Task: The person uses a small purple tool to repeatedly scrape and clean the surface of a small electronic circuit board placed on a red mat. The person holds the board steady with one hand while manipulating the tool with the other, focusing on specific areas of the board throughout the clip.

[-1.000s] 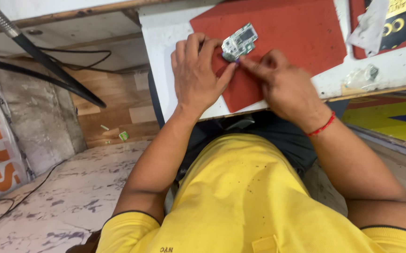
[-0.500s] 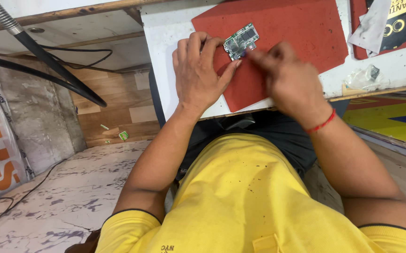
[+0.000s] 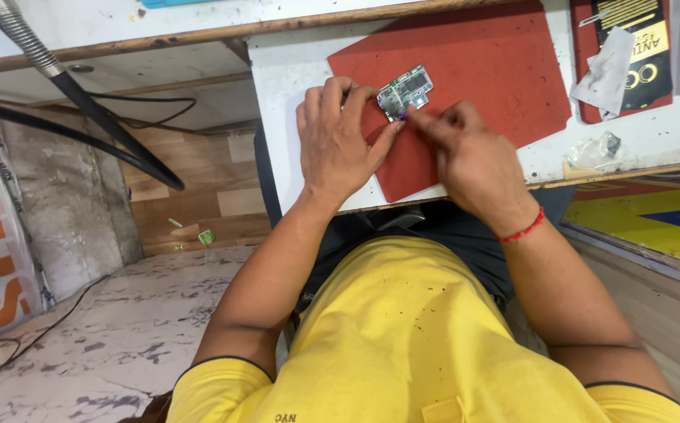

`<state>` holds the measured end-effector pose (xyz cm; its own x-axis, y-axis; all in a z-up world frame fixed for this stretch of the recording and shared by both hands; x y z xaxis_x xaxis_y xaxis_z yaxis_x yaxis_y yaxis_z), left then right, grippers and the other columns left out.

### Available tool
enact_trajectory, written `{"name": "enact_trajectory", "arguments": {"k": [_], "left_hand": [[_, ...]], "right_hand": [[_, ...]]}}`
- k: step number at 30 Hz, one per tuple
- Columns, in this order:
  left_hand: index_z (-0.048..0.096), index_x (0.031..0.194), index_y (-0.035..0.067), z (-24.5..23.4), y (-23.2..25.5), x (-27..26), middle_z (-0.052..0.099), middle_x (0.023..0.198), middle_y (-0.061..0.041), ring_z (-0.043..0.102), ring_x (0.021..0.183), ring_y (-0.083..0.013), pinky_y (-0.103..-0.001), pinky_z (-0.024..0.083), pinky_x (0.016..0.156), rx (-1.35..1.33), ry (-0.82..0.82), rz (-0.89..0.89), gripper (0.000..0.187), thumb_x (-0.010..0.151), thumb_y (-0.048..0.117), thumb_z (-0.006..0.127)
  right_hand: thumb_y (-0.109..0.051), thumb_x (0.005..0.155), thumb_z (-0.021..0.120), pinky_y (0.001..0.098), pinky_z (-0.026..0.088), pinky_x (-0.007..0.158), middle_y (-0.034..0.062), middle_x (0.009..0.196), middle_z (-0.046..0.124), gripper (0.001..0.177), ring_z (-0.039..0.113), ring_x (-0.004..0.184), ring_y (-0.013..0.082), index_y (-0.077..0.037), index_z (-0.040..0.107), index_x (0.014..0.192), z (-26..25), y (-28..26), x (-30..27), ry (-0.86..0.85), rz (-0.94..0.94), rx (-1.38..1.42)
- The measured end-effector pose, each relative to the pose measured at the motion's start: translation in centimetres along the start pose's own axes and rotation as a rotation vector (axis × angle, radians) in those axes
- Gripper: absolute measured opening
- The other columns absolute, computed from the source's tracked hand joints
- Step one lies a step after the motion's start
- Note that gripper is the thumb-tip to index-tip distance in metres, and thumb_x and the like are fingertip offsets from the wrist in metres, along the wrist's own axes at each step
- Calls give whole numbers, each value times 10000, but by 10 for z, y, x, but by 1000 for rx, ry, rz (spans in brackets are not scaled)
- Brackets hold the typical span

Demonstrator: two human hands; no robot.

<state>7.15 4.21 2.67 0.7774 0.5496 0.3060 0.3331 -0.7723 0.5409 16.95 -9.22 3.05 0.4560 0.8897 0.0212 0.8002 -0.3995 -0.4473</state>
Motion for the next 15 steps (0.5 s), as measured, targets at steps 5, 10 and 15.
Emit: {"name": "enact_trajectory", "arguments": {"k": [5, 10, 15], "left_hand": [[698, 1158, 127, 0, -2, -2, 536, 1157, -46, 492, 1092, -258, -441, 389, 955, -12, -10, -14, 461, 824, 394, 868], [697, 1157, 122, -1, -1, -1, 534, 1147, -48, 486, 1080, -267, -449, 390, 951, -16, -7, -23, 474, 826, 416, 867], [696, 1144, 125, -3, -2, -1, 544, 1147, -42, 493, 1085, -269, -449, 391, 949, -8, -15, -13, 470, 800, 392, 873]], "right_hand": [[-33, 956, 608, 480, 542, 649, 128, 1071, 644, 494, 666, 803, 377, -225, 680, 1404, 2, 0, 1, -1, 15, -15], [-2, 913, 590, 469, 552, 674, 127, 1092, 629, 555, 675, 819, 356, -228, 676, 1412, -8, 9, 5, 70, 17, -14], [3, 915, 561, 471, 542, 599, 120, 1097, 634, 613, 666, 766, 364, -248, 625, 1470, 3, -12, 0, 15, 1, -48]]}}
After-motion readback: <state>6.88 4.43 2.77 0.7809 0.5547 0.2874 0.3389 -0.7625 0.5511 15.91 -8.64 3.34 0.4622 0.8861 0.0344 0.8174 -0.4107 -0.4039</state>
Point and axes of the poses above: each hand's wrist, its own x-axis towards the middle knuckle, its own z-axis out of the palm, y = z × x, the point moved 9 cm from there along x, towards the middle knuckle
